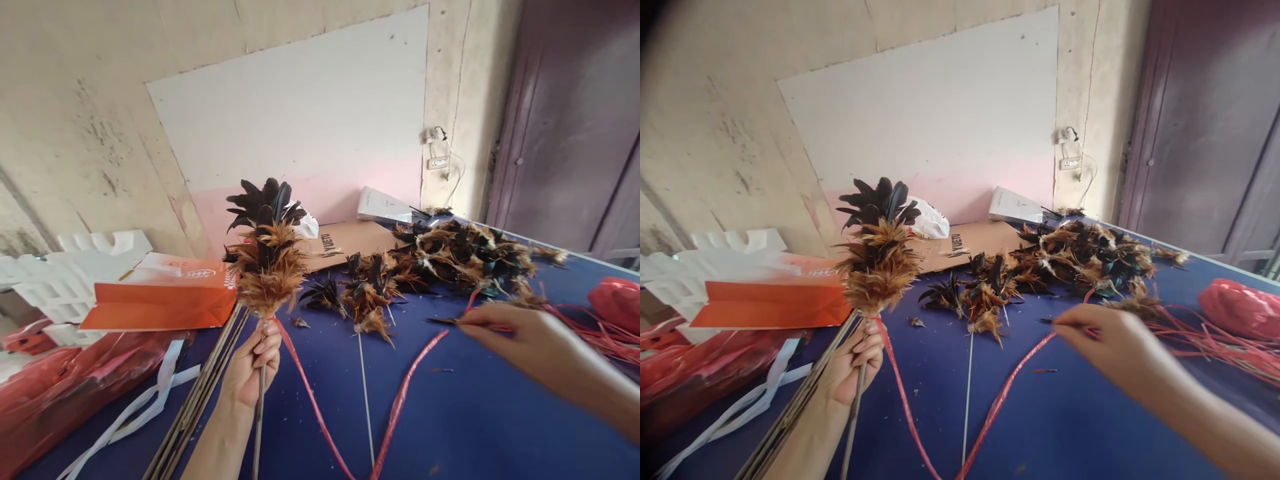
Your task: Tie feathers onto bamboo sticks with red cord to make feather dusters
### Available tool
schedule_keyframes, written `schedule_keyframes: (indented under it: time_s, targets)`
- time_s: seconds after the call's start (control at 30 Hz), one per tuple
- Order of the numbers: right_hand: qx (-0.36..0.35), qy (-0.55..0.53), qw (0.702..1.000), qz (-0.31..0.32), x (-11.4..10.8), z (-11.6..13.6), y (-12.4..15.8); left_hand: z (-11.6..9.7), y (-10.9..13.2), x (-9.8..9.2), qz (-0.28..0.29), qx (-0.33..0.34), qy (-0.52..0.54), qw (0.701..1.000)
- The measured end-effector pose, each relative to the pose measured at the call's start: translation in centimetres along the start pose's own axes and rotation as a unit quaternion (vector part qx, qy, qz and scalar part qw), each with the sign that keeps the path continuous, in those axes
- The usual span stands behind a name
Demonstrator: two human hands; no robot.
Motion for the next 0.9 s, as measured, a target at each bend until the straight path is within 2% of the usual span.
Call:
schedule_keyframes:
  time_s: [0.1,0.17,0.23,0.3,0.4,0.47,0.5,0.53,0.6,0.63,0.7,0.77,0.8,0.83,0.87,0.9]
  targets:
    - [-0.073,-0.014,0.988,0.134,8.3,5.3,-3.4,0.6,0.1,0.1,0.002,-0.013,0.000,1.000]
    - [-0.113,-0.008,0.982,0.154,12.2,7.6,-4.4,0.7,0.1,0.2,0.009,-0.019,-0.001,1.000]
    - [-0.133,0.023,0.976,0.169,15.2,8.2,-4.7,0.7,0.0,0.1,0.011,-0.019,-0.006,1.000]
    - [-0.131,0.066,0.970,0.192,17.8,7.6,-4.9,0.7,0.0,0.0,0.005,-0.017,-0.011,1.000]
    - [-0.105,0.057,0.972,0.204,19.7,6.2,-5.3,0.7,0.1,-0.1,-0.005,-0.016,-0.012,1.000]
    - [-0.044,-0.049,0.979,0.191,19.4,5.6,-5.8,0.8,0.2,0.0,-0.007,-0.022,-0.011,1.000]
    - [0.010,-0.130,0.974,0.186,19.1,5.2,-5.9,0.9,0.1,0.0,-0.008,-0.025,-0.012,1.000]
    - [0.071,-0.221,0.955,0.186,18.7,4.9,-5.8,1.0,0.1,0.0,-0.010,-0.028,-0.015,0.999]
    - [0.175,-0.408,0.874,0.195,17.7,5.5,-5.1,1.1,0.0,-0.3,-0.017,-0.028,-0.020,0.999]
    - [0.193,-0.490,0.826,0.200,16.7,6.5,-4.8,1.1,-0.1,-0.4,-0.021,-0.027,-0.023,0.999]
    - [0.182,-0.611,0.740,0.214,13.7,8.8,-4.3,1.2,-0.3,-0.7,-0.027,-0.028,-0.025,0.999]
    - [0.131,-0.676,0.683,0.244,10.2,11.0,-3.7,1.4,-0.5,-1.0,-0.031,-0.030,-0.030,0.999]
    - [0.093,-0.689,0.669,0.264,8.4,11.8,-3.3,1.5,-0.6,-1.2,-0.035,-0.030,-0.035,0.998]
    - [0.055,-0.687,0.668,0.282,6.9,12.4,-3.0,1.6,-0.6,-1.4,-0.040,-0.030,-0.043,0.998]
    - [0.029,-0.660,0.689,0.297,6.0,12.5,-2.7,1.6,-0.7,-1.6,-0.045,-0.029,-0.050,0.997]
    - [0.020,-0.606,0.735,0.303,5.5,12.0,-2.7,1.7,-0.8,-1.7,-0.049,-0.028,-0.057,0.997]
Point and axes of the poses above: each hand's wrist, its own y-axis away from the middle knuckle, its own x-axis out of the palm, z = x × y, the point moved 10 cm from there along -y, towards the middle knuckle, and after that the axes turned 7 degrees about -y, right-handed, at the moved point
